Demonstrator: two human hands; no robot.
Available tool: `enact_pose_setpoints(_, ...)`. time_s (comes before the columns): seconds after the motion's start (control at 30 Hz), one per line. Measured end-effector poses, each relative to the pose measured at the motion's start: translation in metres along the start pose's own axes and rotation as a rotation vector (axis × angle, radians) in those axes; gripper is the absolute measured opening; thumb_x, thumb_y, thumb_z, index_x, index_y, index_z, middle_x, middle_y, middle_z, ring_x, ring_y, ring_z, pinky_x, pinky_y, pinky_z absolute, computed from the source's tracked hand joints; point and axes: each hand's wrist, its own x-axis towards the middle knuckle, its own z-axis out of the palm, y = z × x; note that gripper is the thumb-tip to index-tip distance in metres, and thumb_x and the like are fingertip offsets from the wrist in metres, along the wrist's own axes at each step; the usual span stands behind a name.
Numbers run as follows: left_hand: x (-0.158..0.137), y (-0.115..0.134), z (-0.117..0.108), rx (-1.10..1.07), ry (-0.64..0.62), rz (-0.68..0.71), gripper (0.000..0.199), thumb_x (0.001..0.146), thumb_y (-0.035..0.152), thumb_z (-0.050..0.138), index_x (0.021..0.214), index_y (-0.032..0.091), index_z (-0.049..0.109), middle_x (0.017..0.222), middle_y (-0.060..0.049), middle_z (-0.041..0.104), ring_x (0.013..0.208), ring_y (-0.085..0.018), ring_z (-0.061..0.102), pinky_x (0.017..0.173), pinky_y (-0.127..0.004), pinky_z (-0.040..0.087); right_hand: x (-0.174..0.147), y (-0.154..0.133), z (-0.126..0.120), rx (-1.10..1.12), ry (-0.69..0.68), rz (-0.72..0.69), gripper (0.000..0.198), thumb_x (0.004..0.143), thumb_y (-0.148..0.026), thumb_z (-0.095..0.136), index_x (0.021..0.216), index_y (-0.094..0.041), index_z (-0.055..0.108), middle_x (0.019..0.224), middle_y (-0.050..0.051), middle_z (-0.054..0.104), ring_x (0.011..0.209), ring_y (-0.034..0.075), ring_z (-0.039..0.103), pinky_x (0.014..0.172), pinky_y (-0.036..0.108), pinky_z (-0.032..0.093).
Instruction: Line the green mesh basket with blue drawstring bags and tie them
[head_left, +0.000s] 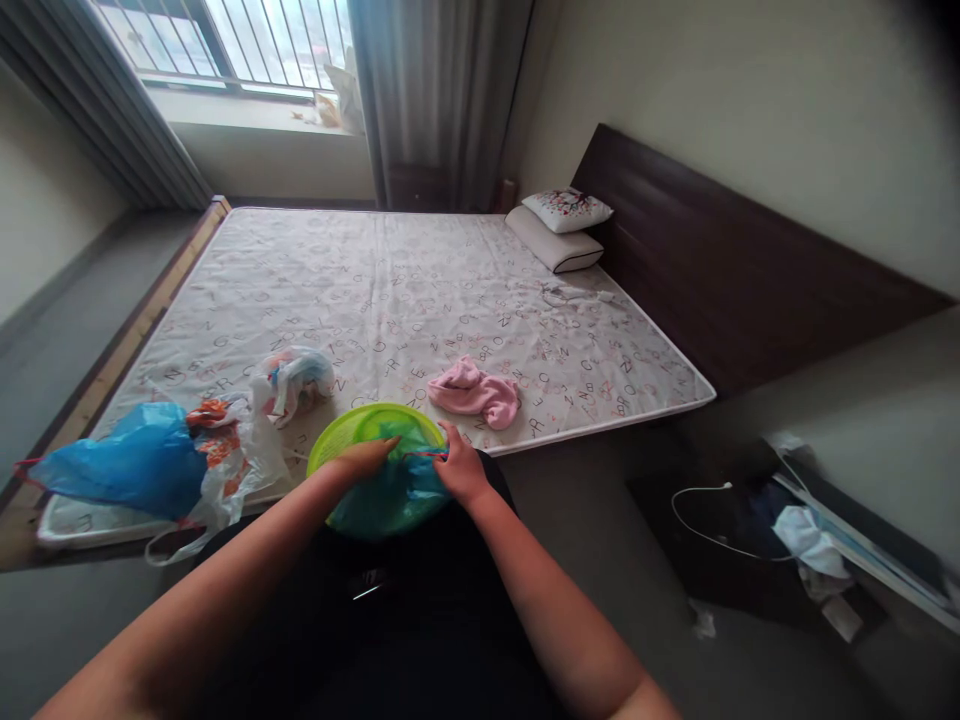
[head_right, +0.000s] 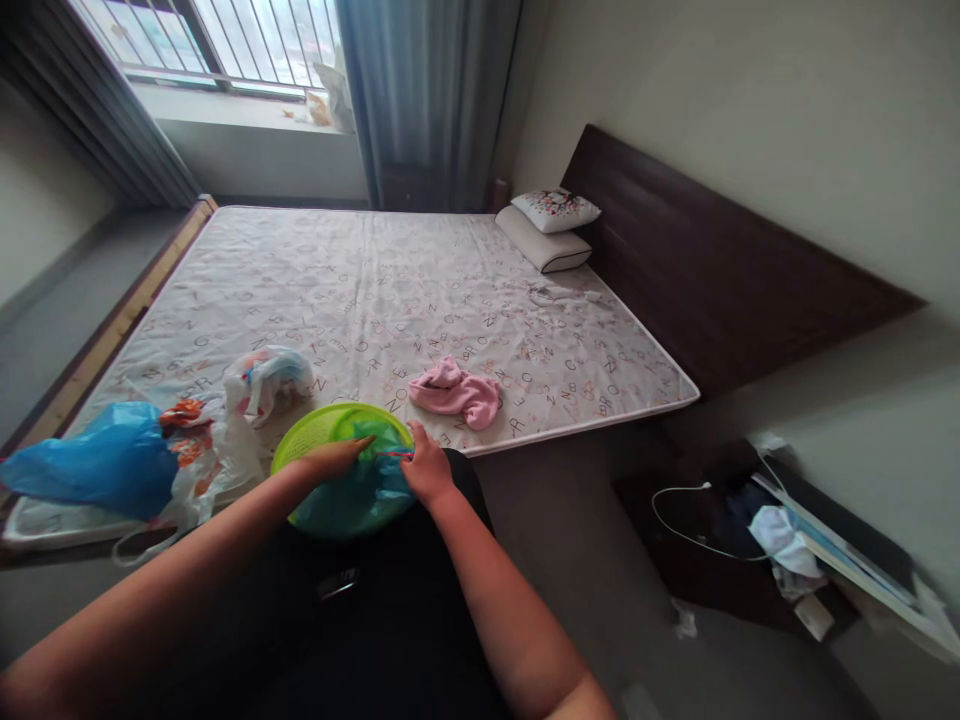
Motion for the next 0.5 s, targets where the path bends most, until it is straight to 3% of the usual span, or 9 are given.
enact_pose_setpoints(0.07, 0.001, -0.006, 0.001, -0.036, -0.005, -0.045, 0.038, 0.084, 0.002, 0.062, 0.114, 0.01, 0.084, 0.112, -0.021, 0.084, 0.099, -0.038, 0.083, 0.092, -0.046, 0.065, -0.004, 0.005, 0.002, 0.007, -0.023, -0.017, 0.071, 0.087, -0.014, 0.071, 0.156, -0.025, 0.059, 0.146, 0.012, 0.073, 0.125, 0.028, 0.073, 0.11, 0.04, 0.055)
enact_pose_setpoints(0.13, -0.006, -0.006, 0.001, -0.083, 0.037, -0.058, 0.033, 0.085, 0.004, 0.063, 0.107, 0.013, 0.085, 0.109, -0.02, 0.084, 0.098, -0.039, 0.083, 0.096, -0.049, 0.064, -0.006, 0.012, 0.003, 0.035, -0.021, -0.032, 0.063, 0.088, -0.017, 0.072, 0.15, -0.024, 0.065, 0.144, 0.013, 0.075, 0.128, 0.03, 0.072, 0.112, 0.041, 0.055)
enact_pose_setpoints(0.3, -0.068, -0.001, -0.008, -0.157, 0.265, 0.026, 0.056, 0.089, 0.007, 0.049, 0.137, 0.022, 0.075, 0.152, -0.013, 0.071, 0.14, -0.032, 0.068, 0.122, -0.049, 0.053, 0.001, 0.03, 0.009, 0.144, 0.024, 0.003, 0.045, 0.086, -0.016, 0.074, 0.13, -0.027, 0.077, 0.129, 0.01, 0.081, 0.119, 0.031, 0.076, 0.109, 0.043, 0.058)
enact_pose_setpoints(0.33, -0.085, -0.003, -0.011, -0.167, 0.359, 0.034, 0.053, 0.091, 0.011, 0.047, 0.136, 0.022, 0.073, 0.152, -0.012, 0.07, 0.143, -0.03, 0.065, 0.127, -0.049, 0.049, 0.003, 0.032, 0.011, 0.157, 0.02, 0.012, 0.043, 0.086, -0.016, 0.075, 0.127, -0.028, 0.077, 0.125, 0.009, 0.082, 0.116, 0.031, 0.077, 0.107, 0.043, 0.058)
enact_pose_setpoints(0.4, -0.115, -0.011, -0.018, -0.202, 0.663, 0.021, 0.044, 0.091, 0.018, 0.051, 0.129, 0.024, 0.073, 0.144, -0.011, 0.072, 0.141, -0.03, 0.065, 0.13, -0.049, 0.045, 0.006, 0.033, 0.013, 0.17, 0.02, 0.027, 0.041, 0.084, -0.015, 0.074, 0.123, -0.027, 0.078, 0.12, 0.009, 0.083, 0.112, 0.031, 0.077, 0.103, 0.042, 0.059)
enact_pose_setpoints(0.47, -0.135, -0.025, -0.025, -0.232, 0.898, -0.127, 0.04, 0.088, 0.025, 0.057, 0.126, 0.023, 0.071, 0.14, -0.013, 0.072, 0.139, -0.033, 0.065, 0.129, -0.053, 0.046, 0.008, 0.033, 0.015, 0.175, 0.033, 0.039, 0.04, 0.085, -0.014, 0.071, 0.122, -0.025, 0.078, 0.116, 0.01, 0.084, 0.108, 0.031, 0.078, 0.1, 0.041, 0.06)
enact_pose_setpoints(0.5, -0.14, -0.032, -0.028, -0.288, 0.955, -0.241, 0.042, 0.087, 0.029, 0.059, 0.127, 0.022, 0.069, 0.14, -0.015, 0.071, 0.137, -0.035, 0.066, 0.126, -0.055, 0.049, 0.008, 0.032, 0.016, 0.177, 0.036, 0.045, 0.039, 0.086, -0.015, 0.07, 0.122, -0.024, 0.079, 0.114, 0.01, 0.084, 0.105, 0.031, 0.078, 0.098, 0.041, 0.06)
